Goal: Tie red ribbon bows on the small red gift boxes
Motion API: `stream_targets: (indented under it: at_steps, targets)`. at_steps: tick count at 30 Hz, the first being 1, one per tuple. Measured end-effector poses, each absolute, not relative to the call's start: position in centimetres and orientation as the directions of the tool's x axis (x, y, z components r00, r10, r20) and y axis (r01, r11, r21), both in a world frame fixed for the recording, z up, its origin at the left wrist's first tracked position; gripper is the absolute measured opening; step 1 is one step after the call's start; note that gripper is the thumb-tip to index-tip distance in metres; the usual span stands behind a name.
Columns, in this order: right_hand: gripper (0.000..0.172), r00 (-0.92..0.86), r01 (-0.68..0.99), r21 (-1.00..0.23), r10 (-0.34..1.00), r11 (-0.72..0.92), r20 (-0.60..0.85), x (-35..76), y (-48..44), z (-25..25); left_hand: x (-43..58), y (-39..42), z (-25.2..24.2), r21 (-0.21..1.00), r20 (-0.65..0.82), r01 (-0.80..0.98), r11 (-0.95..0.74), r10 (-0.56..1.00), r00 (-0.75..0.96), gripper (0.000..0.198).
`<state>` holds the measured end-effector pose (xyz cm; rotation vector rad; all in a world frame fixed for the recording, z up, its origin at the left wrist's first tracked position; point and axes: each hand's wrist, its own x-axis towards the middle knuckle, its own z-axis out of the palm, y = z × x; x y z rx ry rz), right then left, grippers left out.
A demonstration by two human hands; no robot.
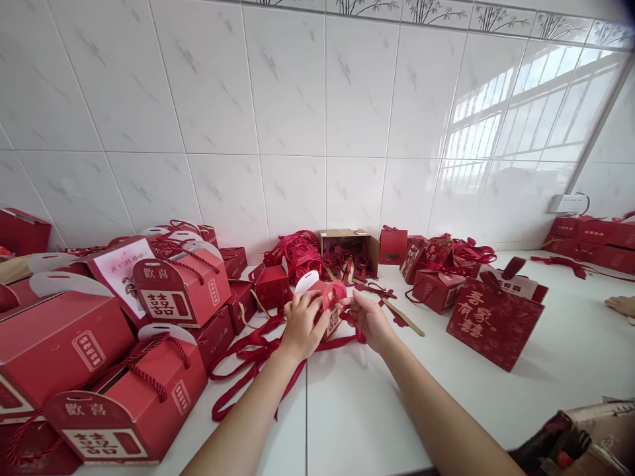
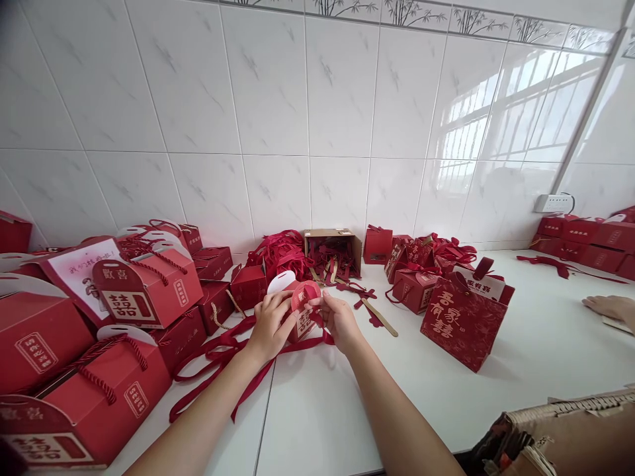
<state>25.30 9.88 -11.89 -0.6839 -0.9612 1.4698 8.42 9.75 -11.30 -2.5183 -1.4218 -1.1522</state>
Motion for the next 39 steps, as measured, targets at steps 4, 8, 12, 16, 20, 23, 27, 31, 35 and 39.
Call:
stream_targets:
  at_steps: [4, 8, 12, 16, 20, 23, 27, 31, 35, 39]
  targets:
    - [0.035, -0.156, -0.502, -0.865, 0.982, 0.016, 0.109, 25.3, 9.7, -11.7, 8.5, 9.4, -11.1, 0.375, 0.639, 0.683, -0.627, 0.709, 0.299, 0.034]
    - [0.035, -0.204, -0.514, -0.858, 0.970, 0.009, 0.132, 25.3, 9.4, -11.5, 9.0, 8.9, -10.6, 0.514, 0.663, 0.582, -0.630, 0.722, 0.196, 0.030]
    - [0.035, -0.208, -0.487, -0.871, 0.961, 0.058, 0.180, 25.1, 8.9, -11.1, 9.5, 8.7, -10.0, 0.617, 0.650, 0.471, -0.631, 0.746, 0.147, 0.021]
    - [0.037, -0.170, -0.404, -0.898, 0.950, 0.177, 0.263, 24.9, 8.5, -11.0, 9.6, 8.8, -9.8, 0.673, 0.649, 0.352, -0.650, 0.748, 0.140, 0.019]
    - [0.040, -0.158, -0.282, -0.928, 0.942, 0.245, 0.297, 24.8, 8.4, -11.3, 9.5, 8.9, -9.8, 0.707, 0.626, 0.330, -0.625, 0.771, 0.118, 0.018]
    - [0.042, -0.108, -0.228, -0.931, 0.943, 0.284, 0.314, 24.7, 8.4, -11.3, 9.5, 8.9, -9.8, 0.727, 0.620, 0.276, -0.629, 0.773, 0.132, 0.016]
    - [0.040, -0.026, -0.196, -0.913, 0.929, 0.357, 0.368, 24.6, 8.2, -11.0, 9.6, 9.1, -9.9, 0.778, 0.607, 0.121, -0.616, 0.787, 0.105, 0.017]
    - [0.038, 0.006, -0.177, -0.905, 0.920, 0.387, 0.392, 24.5, 7.9, -10.7, 9.5, 9.0, -9.8, 0.806, 0.585, 0.011, -0.592, 0.800, 0.136, 0.026]
    - [0.038, -0.016, -0.132, -0.915, 0.922, 0.382, 0.387, 24.3, 7.9, -10.7, 9.4, 8.9, -9.5, 0.865, 0.485, 0.027, -0.501, 0.849, 0.210, 0.038]
    - [0.038, 0.039, 0.004, -0.881, 0.880, 0.474, 0.474, 24.3, 8.1, -11.0, 9.1, 8.8, -9.1, 0.871, 0.473, 0.031, -0.490, 0.855, 0.211, 0.042]
